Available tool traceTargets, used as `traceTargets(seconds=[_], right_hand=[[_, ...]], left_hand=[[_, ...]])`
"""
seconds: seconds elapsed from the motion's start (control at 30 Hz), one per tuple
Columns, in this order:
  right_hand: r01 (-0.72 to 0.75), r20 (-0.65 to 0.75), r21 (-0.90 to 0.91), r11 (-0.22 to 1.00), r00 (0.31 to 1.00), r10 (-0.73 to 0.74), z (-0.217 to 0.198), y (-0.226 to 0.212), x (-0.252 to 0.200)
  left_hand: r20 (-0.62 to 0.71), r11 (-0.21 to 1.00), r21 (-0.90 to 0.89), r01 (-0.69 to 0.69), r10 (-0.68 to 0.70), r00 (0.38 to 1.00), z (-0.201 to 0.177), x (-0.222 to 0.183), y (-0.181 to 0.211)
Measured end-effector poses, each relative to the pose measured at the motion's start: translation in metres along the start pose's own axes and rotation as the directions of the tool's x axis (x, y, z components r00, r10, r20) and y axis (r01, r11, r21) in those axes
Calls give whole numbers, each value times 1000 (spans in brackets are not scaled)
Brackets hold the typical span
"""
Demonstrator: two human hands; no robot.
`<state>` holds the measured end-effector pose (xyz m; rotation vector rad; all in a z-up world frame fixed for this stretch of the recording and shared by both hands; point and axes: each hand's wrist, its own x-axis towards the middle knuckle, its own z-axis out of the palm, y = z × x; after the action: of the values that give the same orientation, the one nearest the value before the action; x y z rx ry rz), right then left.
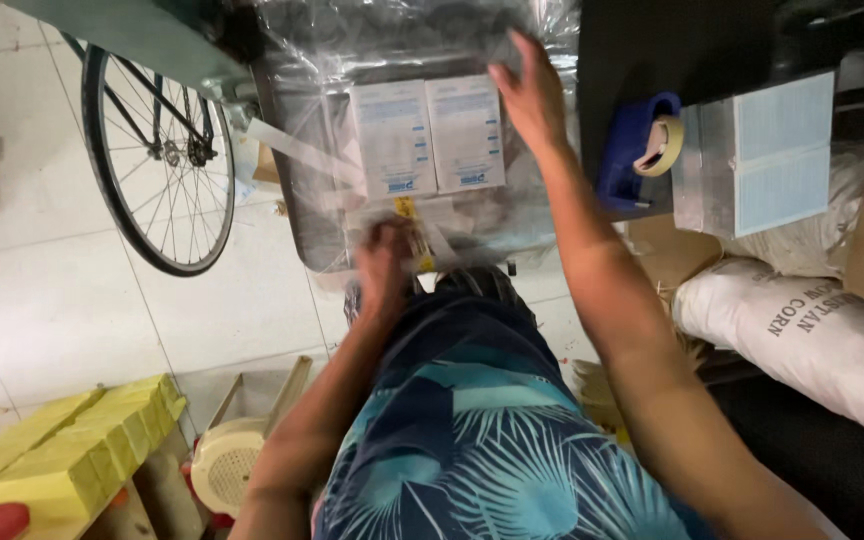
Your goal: The person picks up a stack of paper documents from a large pile on a table and carries them to a different workstation. They then place the documents inside a large plastic bag and seal the bag with tape.
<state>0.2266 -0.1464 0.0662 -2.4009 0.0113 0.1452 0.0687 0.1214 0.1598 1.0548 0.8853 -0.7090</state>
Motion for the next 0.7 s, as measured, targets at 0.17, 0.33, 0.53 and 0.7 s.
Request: traceTargets(seconds=[0.17,0.33,0.53,0.7], right_hand=[[-317,-21,395,862,935,354,36,-11,-106],[-388,-95,338,857,892,441,92,37,-96],[-377,-115,279,883,900,421,96,33,-100],[-321,-39,331,887,935,353,90,35,-98]], left_hand=[[29,449,606,-657,812,583,-51,127,17],[167,410,780,-473,593,788,-70,232,0],[173,444,755,-482,575,800,-59,209,7],[120,458,755,-469,607,786,-66,240,-4]])
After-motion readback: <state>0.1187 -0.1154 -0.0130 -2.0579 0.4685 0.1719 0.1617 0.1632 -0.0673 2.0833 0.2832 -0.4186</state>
